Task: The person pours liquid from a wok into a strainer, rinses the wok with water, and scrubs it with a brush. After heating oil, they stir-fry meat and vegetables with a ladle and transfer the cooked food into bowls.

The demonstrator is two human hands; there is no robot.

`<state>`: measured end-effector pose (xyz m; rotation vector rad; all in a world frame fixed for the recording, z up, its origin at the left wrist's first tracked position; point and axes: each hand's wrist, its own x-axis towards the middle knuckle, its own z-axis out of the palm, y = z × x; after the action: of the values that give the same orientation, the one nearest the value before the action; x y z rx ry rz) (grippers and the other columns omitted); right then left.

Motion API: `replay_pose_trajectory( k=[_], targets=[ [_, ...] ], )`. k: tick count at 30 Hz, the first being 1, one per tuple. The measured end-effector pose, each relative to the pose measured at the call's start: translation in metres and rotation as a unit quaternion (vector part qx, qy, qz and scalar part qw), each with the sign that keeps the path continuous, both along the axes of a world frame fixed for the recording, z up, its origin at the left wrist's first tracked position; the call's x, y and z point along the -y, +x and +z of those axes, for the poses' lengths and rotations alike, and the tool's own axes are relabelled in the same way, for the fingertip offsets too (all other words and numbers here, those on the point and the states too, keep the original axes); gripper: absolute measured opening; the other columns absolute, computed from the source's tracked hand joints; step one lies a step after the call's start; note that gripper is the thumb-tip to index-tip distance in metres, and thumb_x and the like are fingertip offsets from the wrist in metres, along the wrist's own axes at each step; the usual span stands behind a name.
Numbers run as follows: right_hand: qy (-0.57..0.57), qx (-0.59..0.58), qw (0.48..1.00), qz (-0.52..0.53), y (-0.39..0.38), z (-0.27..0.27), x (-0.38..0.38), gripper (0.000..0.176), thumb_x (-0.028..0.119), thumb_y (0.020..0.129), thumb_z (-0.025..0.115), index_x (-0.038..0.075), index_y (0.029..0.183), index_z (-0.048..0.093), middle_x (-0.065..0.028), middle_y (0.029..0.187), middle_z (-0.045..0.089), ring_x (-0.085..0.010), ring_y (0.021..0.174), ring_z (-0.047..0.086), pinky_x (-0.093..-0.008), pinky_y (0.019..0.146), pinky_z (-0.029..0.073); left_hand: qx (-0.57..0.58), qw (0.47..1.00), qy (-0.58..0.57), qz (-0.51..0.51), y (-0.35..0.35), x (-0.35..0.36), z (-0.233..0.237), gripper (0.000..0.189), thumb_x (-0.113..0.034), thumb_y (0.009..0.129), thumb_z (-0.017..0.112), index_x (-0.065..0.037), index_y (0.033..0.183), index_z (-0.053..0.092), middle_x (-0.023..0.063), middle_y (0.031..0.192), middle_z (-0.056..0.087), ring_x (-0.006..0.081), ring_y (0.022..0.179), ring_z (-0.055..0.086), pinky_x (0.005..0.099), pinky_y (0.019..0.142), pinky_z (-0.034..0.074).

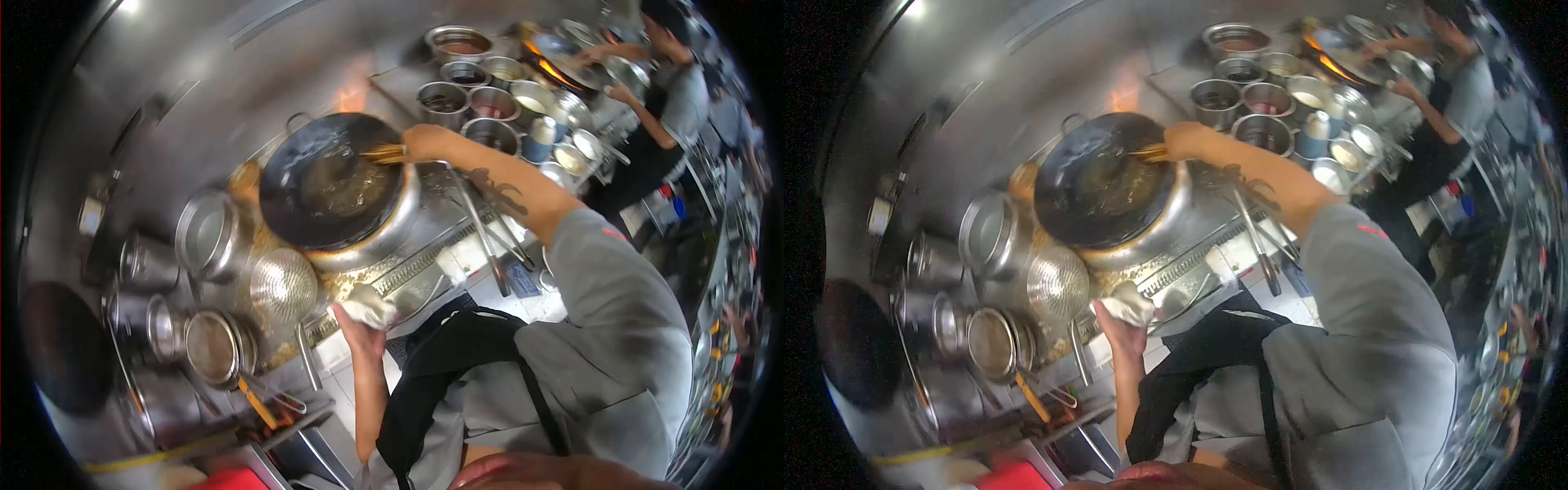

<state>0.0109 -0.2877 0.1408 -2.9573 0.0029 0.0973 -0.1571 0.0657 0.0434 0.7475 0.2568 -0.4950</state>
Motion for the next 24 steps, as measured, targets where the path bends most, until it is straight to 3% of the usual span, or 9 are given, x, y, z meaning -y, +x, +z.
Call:
replay_pose_trajectory(
  k=[3, 5, 6, 10, 12, 15, 17, 19, 24],
  targets=[
    [0.136, 0.057, 0.987, -0.069, -0.066, 0.013, -0.002, 0.037, 0.038, 0.076, 0.066, 0.002, 0.087, 0.069, -0.0198, 0.083, 0.067, -0.0336, 0.08, 0.066, -0.044, 0.074, 0.052, -0.073, 0.988, 0.101, 0.096, 0.05, 0.051, 0.007, 0.063, -0.063, 0.09, 0.033, -0.009, 0.115, 0.052, 0.0077, 0.103, 0.061, 0.0299, 0.09, 0.059, 0.0506, 0.073, 0.049],
    [0.341, 0.137, 0.929, -0.045, -0.119, -0.004, 0.007, 0.035, 0.036, 0.076, 0.068, 0.006, 0.092, 0.069, -0.016, 0.084, 0.068, -0.028, 0.076, 0.066, -0.0396, 0.072, 0.052, -0.003, 0.999, -0.044, -0.012, 0.086, 0.064, -0.005, 0.059, -0.057, 0.09, 0.034, -0.007, 0.112, 0.054, 0.0102, 0.103, 0.06, 0.0323, 0.09, 0.059, 0.0502, 0.074, 0.049],
    [0.34, 0.093, 0.923, -0.155, -0.15, 0.007, -0.004, 0.035, 0.033, 0.077, 0.067, 0.005, 0.098, 0.067, -0.0173, 0.085, 0.067, -0.0293, 0.079, 0.065, -0.0415, 0.074, 0.051, -0.052, 0.998, -0.021, -0.003, 0.105, 0.074, -0.007, 0.057, -0.054, 0.088, 0.035, -0.005, 0.109, 0.055, 0.0131, 0.105, 0.06, 0.034, 0.092, 0.058, 0.0506, 0.074, 0.049],
    [0.406, 0.274, 0.851, -0.19, -0.186, -0.144, -0.033, 0.034, 0.032, 0.084, 0.061, 0.005, 0.105, 0.062, -0.0179, 0.077, 0.064, -0.0274, 0.061, 0.062, -0.0396, 0.059, 0.05, -0.143, 0.989, 0.008, 0.045, 0.149, 0.089, -0.028, 0.062, -0.059, 0.087, 0.033, -0.009, 0.115, 0.056, 0.0098, 0.11, 0.061, 0.0344, 0.099, 0.058, 0.0553, 0.079, 0.05],
    [0.603, 0.113, 0.748, -0.254, -0.23, -0.136, -0.047, 0.033, 0.034, 0.088, 0.058, 0.002, 0.098, 0.061, -0.0115, 0.056, 0.056, -0.0177, 0.035, 0.049, -0.0313, 0.035, 0.041, -0.112, 0.992, 0.021, 0.055, 0.164, 0.083, -0.039, 0.05, -0.051, 0.085, 0.046, -0.009, 0.11, 0.058, 0.0085, 0.107, 0.062, 0.0331, 0.097, 0.058, 0.0535, 0.078, 0.05],
    [0.779, -0.143, 0.452, -0.41, -0.234, -0.172, -0.051, 0.042, 0.036, 0.088, 0.057, -0.006, 0.091, 0.057, -0.0106, 0.053, 0.053, -0.021, 0.037, 0.051, -0.0322, 0.033, 0.04, -0.104, 0.992, 0.042, 0.052, 0.183, 0.073, -0.054, 0.023, -0.021, 0.083, 0.059, -0.006, 0.1, 0.059, 0.0064, 0.094, 0.063, 0.0271, 0.089, 0.06, 0.0459, 0.075, 0.053],
    [0.761, -0.113, 0.481, -0.42, -0.238, -0.173, -0.058, 0.041, 0.036, 0.088, 0.056, -0.005, 0.092, 0.057, -0.0111, 0.054, 0.054, -0.021, 0.037, 0.052, -0.0321, 0.032, 0.04, 0.036, 0.983, 0.177, -0.032, 0.202, 0.057, -0.088, 0.025, -0.019, 0.084, 0.058, -0.005, 0.104, 0.057, 0.0088, 0.1, 0.06, 0.0253, 0.092, 0.058, 0.0439, 0.076, 0.052],
    [0.751, -0.065, 0.523, -0.398, -0.245, -0.169, -0.063, 0.039, 0.036, 0.088, 0.055, -0.003, 0.091, 0.058, -0.0115, 0.053, 0.053, -0.0217, 0.039, 0.054, -0.0341, 0.035, 0.042, 0.419, 0.786, 0.445, -0.095, 0.25, 0.027, -0.154, 0.027, -0.016, 0.084, 0.057, -0.003, 0.108, 0.055, 0.0113, 0.106, 0.057, 0.0235, 0.095, 0.056, 0.0419, 0.076, 0.051],
    [0.74, 0.079, 0.603, -0.289, -0.239, -0.126, -0.049, 0.03, 0.031, 0.086, 0.057, 0.003, 0.095, 0.06, -0.0095, 0.056, 0.054, -0.0192, 0.042, 0.055, -0.0351, 0.034, 0.045, 0.656, 0.606, 0.449, -0.012, 0.129, 0.034, -0.044, 0.025, -0.007, 0.08, 0.064, 0.008, 0.091, 0.048, 0.016, 0.078, 0.054, 0.0235, 0.067, 0.052, 0.0346, 0.058, 0.047]
  ],
)
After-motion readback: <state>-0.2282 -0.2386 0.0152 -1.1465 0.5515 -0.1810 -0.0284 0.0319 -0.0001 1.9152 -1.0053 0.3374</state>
